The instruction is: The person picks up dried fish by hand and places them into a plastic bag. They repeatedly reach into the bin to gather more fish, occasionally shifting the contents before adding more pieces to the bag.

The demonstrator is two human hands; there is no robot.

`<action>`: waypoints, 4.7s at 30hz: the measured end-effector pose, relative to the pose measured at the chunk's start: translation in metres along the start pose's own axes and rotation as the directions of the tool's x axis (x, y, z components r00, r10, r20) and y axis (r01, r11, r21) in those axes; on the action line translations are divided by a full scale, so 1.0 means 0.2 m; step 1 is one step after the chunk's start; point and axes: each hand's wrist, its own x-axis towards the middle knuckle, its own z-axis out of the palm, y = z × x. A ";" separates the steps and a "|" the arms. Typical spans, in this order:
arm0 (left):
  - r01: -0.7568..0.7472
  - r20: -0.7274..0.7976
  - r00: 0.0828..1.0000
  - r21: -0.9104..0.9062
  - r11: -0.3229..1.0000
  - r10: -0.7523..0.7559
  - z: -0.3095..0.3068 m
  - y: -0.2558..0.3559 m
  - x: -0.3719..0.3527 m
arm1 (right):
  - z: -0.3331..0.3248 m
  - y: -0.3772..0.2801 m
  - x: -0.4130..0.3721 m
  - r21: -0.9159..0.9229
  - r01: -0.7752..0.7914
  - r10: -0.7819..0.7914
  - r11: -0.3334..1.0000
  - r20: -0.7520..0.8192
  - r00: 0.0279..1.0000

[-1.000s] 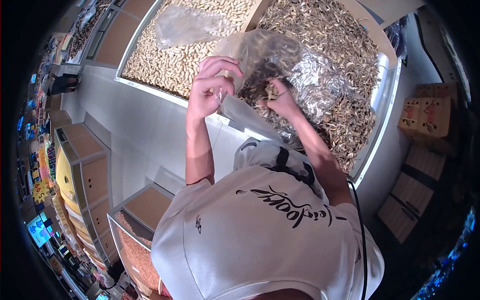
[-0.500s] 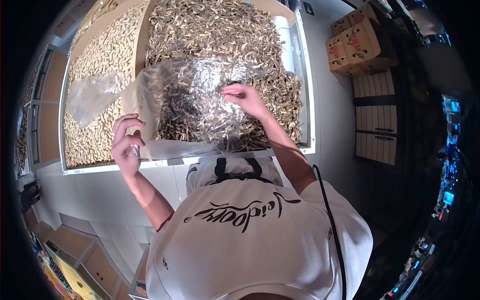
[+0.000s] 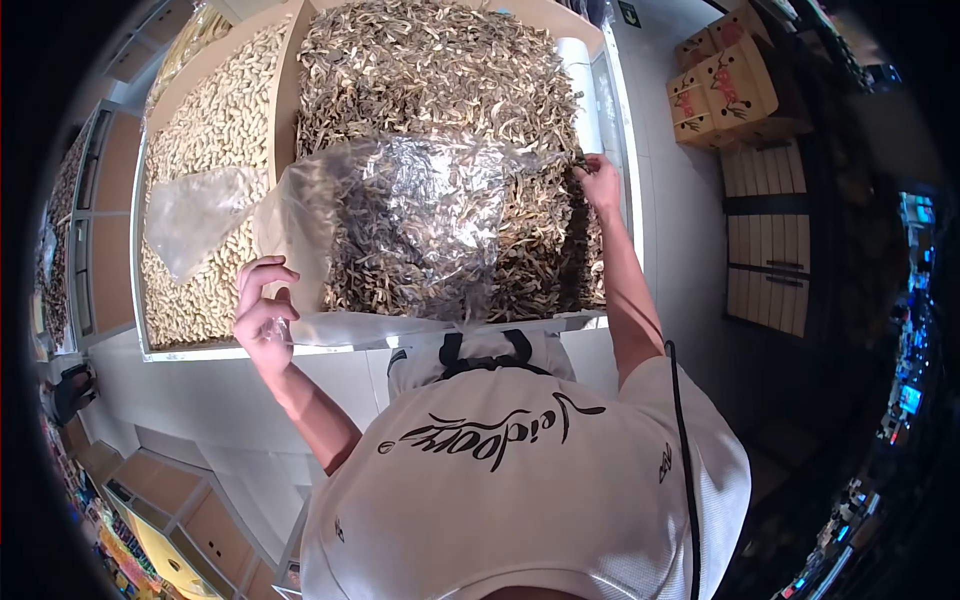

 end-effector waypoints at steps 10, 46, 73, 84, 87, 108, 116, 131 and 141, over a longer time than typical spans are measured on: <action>0.018 -0.009 1.000 -0.007 1.000 -0.018 0.04 -0.01 0.04 | 0.14 -0.23 0.71 -0.224 0.320 -0.284 0.921 0.180 0.942; -0.052 -0.020 0.999 -0.127 0.991 0.050 0.04 -0.04 -0.03 | 0.31 -0.09 0.35 -0.347 0.080 0.093 0.935 0.453 0.886; -0.054 0.017 0.998 -0.130 0.990 0.057 0.04 -0.01 -0.03 | -0.08 -0.46 0.42 -0.246 0.165 -0.167 0.955 0.012 0.986; -0.051 0.013 0.999 -0.117 0.992 0.053 0.04 0.00 -0.04 | -0.24 -0.93 0.57 -0.271 0.367 -0.381 0.890 -0.001 0.924; -0.050 0.011 0.999 -0.096 0.994 0.051 0.04 0.01 -0.03 | -0.26 -1.04 0.61 -0.222 0.410 -0.425 0.884 -0.020 0.905; 0.066 -0.065 0.995 -0.061 0.996 -0.070 -0.04 0.01 -0.10 | 0.86 -1.28 -0.88 0.327 0.382 -0.502 0.865 0.593 0.629; 0.046 -0.094 0.994 -0.110 0.993 -0.056 -0.02 -0.02 -0.10 | 0.75 -1.21 -0.77 0.316 0.453 -0.551 0.834 0.416 0.723; -0.085 -0.098 0.992 -0.104 0.991 0.075 -0.09 0.03 -0.12 | 0.79 -1.14 -1.03 0.193 0.755 -0.538 0.627 0.808 0.240; -0.072 -0.115 0.992 -0.117 0.991 0.058 -0.07 0.03 -0.11 | 0.90 -1.05 -1.15 0.650 0.502 -0.670 0.570 0.722 -0.173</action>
